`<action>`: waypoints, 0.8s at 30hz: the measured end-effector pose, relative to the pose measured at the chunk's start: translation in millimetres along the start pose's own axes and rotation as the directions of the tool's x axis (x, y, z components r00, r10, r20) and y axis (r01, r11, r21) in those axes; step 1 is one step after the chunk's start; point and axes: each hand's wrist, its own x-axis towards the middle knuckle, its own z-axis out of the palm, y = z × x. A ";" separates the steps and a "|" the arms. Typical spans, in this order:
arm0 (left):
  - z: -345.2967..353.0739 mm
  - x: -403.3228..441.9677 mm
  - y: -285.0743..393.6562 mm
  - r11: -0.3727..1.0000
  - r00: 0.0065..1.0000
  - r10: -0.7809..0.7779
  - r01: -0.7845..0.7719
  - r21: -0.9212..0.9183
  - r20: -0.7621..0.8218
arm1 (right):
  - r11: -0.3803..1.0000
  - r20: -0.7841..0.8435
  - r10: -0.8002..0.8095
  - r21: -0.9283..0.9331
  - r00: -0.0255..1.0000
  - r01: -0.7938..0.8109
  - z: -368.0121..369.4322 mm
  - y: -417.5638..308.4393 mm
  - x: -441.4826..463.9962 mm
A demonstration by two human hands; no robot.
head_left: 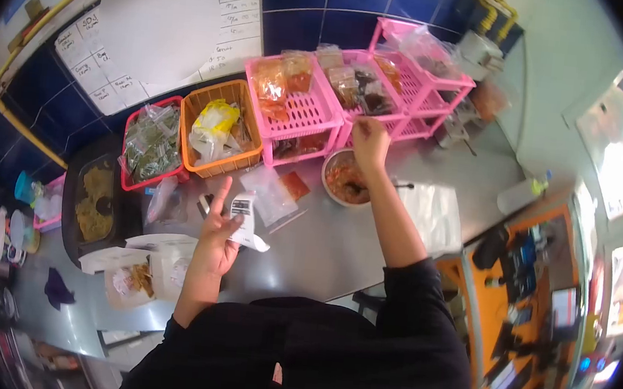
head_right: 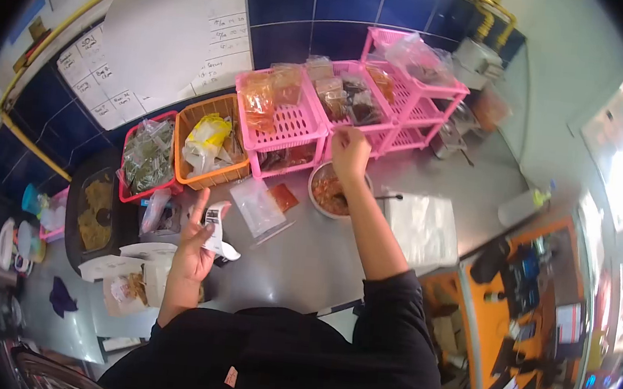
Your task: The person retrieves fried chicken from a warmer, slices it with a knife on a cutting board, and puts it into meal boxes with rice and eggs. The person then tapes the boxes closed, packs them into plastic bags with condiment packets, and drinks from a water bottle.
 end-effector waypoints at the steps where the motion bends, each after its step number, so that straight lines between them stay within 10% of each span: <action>1: -3.6 7.2 -15.8 0.966 0.986 -0.130 0.103 -0.239 -0.101 | 1.000 0.030 -0.004 0.018 1.000 0.004 6.5 21.0 28.0; 5: -28.8 18.4 -59.3 0.653 0.903 -0.353 0.051 -0.755 -0.244 | 0.937 0.252 0.073 -0.350 0.965 0.020 42.4 77.1 93.4; 7: -22.4 14.5 -55.6 0.691 0.841 -0.359 -0.052 -0.721 -0.405 | 0.870 0.336 0.147 -0.491 0.930 0.040 58.8 78.3 105.5; 9: -26.2 6.8 -50.5 0.668 0.945 -0.240 -0.005 -0.744 -0.222 | 0.840 0.348 0.266 -0.542 0.899 -0.039 62.6 68.6 111.0; 10: -12.2 7.9 -47.9 0.896 0.825 -0.136 -0.134 -0.424 -0.549 | 0.875 0.372 0.224 -0.484 0.901 -0.018 67.8 76.6 113.4; 11: -16.5 8.7 -48.2 0.984 0.866 0.050 -0.126 -0.122 -0.497 | 0.879 0.390 0.227 -0.477 0.892 -0.016 70.2 85.5 110.7; 13: -35.7 3.9 -49.3 0.976 0.914 0.219 -0.211 0.059 -0.343 | 0.913 0.212 0.184 -0.398 0.960 -0.087 66.8 90.9 110.8; 16: 7.2 16.5 -29.8 0.962 0.806 0.257 -0.161 0.221 -0.534 | 0.990 0.032 0.143 -0.016 0.989 -0.143 61.5 95.1 112.2; 19: 17.0 11.5 -15.3 0.715 0.812 0.508 -0.212 0.666 -0.286 | 0.957 0.092 0.149 -0.263 0.984 -0.120 80.8 142.5 136.4; 24: 35.6 -16.3 22.3 0.624 0.817 0.544 -0.245 0.742 -0.188 | 0.705 0.436 -0.117 -0.597 0.893 0.383 120.3 164.5 149.2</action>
